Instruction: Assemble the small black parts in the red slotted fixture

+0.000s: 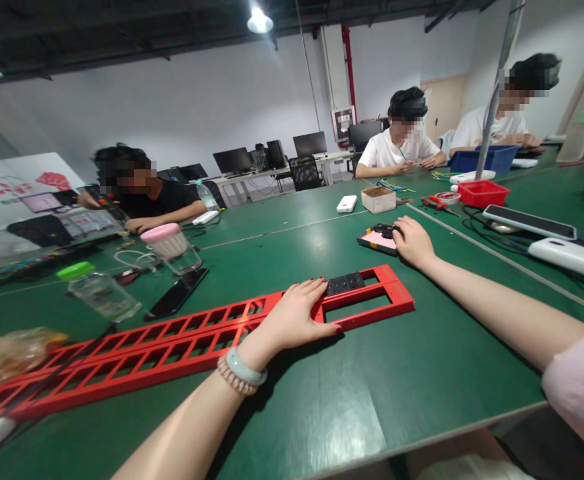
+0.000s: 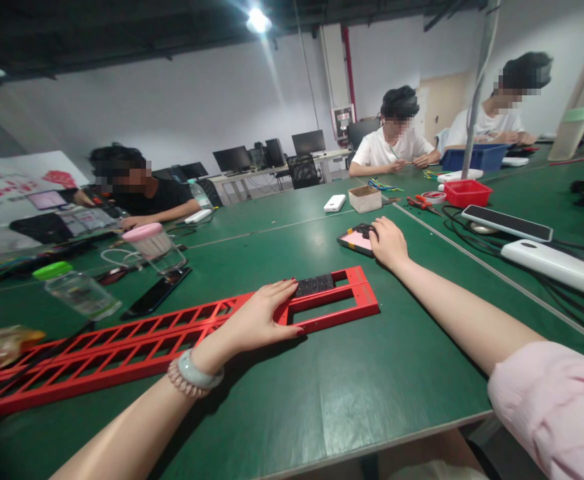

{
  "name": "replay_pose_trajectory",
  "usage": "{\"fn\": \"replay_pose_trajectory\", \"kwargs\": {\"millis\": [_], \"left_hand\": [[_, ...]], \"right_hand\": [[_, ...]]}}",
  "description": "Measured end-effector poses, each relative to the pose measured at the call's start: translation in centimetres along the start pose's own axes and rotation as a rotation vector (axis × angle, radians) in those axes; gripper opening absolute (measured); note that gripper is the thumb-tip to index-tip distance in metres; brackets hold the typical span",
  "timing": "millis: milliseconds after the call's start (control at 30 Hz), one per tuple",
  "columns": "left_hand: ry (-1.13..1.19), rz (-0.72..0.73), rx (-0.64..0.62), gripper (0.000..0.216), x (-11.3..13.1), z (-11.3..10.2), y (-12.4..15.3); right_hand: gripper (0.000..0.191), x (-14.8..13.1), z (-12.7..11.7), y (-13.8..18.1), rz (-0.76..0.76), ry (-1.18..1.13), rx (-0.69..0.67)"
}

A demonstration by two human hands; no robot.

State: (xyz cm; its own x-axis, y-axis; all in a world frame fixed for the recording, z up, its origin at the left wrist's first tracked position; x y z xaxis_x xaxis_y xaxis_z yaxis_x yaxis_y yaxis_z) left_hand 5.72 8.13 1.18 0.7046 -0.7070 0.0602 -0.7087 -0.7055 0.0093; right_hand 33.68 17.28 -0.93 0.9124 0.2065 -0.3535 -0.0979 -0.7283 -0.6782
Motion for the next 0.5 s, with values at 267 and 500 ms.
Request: {"fn": "replay_pose_trajectory", "kwargs": {"millis": [267,500], "left_hand": [[0.005,-0.013,-0.007,0.091,-0.1,0.1,0.0],[0.017,-0.008,0.013,0.092,-0.1,0.0,0.1]], "right_hand": [[0.034,-0.9,1.2,-1.8,-0.082,0.111,-0.034],[0.040,-0.4,4.0,-3.5,-0.087,0.118,-0.376]]}}
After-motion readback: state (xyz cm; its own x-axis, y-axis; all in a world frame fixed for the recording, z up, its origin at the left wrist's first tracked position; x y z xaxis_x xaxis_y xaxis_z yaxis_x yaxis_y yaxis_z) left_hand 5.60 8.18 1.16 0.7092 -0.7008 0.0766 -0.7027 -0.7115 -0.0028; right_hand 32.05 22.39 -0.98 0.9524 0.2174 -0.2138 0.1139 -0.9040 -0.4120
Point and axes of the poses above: each hand's wrist, its own y-axis away from the middle knuckle, its own z-axis out of the palm, x = y × z, the point moved 9 cm from there along -y, towards the middle knuckle, and after that the axes turned 6 degrees about -x, right-handed, at the moved point
